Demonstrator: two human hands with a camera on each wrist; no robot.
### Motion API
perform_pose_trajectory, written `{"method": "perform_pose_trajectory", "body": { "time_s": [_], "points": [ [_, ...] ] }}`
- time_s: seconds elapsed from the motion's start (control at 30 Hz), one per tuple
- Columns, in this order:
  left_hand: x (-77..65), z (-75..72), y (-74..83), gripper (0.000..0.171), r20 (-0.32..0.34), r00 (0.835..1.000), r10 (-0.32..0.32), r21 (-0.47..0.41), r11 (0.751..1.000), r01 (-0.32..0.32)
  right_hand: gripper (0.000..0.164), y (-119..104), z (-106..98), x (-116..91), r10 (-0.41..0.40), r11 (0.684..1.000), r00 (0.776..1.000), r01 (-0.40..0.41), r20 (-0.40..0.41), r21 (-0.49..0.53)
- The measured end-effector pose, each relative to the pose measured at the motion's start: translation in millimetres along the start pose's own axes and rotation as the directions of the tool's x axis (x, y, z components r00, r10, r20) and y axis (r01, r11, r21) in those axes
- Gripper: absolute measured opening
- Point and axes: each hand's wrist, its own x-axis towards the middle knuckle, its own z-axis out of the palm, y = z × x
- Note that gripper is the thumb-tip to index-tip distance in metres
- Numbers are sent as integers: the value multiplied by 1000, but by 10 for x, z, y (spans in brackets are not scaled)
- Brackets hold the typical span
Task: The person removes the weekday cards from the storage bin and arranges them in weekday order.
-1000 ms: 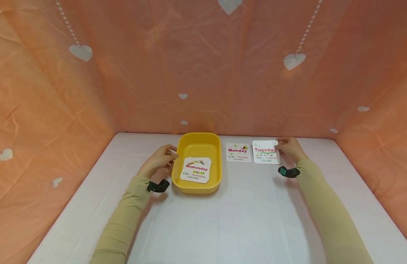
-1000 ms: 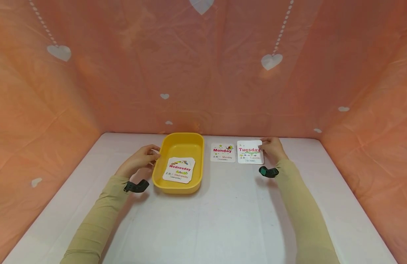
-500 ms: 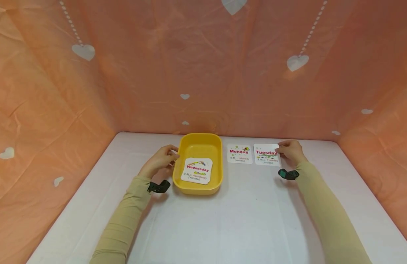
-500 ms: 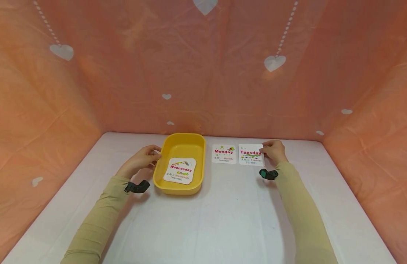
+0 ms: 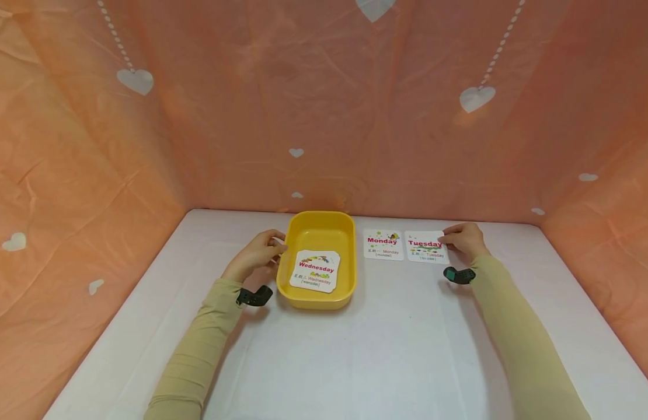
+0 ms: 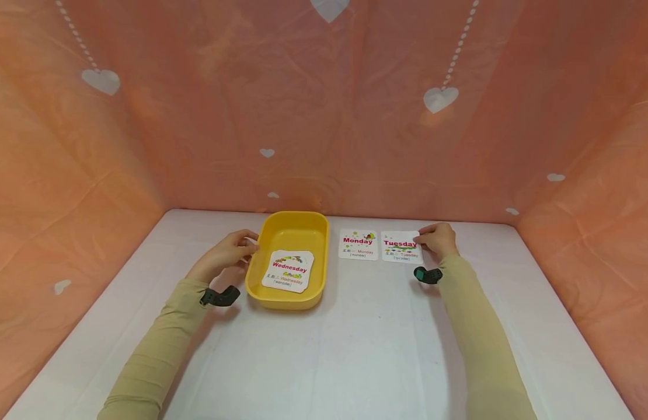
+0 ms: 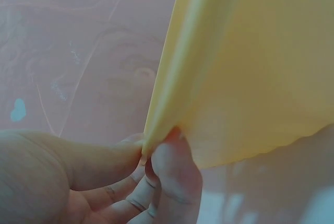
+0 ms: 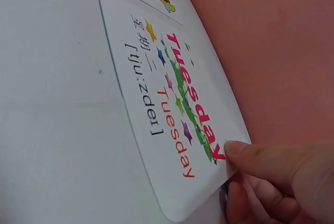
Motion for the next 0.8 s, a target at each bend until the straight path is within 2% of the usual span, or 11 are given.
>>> {"method": "perform_pose_trajectory", "body": {
  "time_s": [0.23,0.47,0.8],
  "points": [
    [9,-8,5,33,7,1000,-3,-6,1000,3,42,-13,-14,48,47,999,999,-47,5,-23],
    [24,-9,9,33,2,1000,0,2,1000,0,42,-24,-40,92,104,994,995,-104,0,12],
    [6,-9,1,33,5,1000,2,16,1000,-2,42,-13,-12,98,94,995,996,-94,-10,20]
  ]
}}
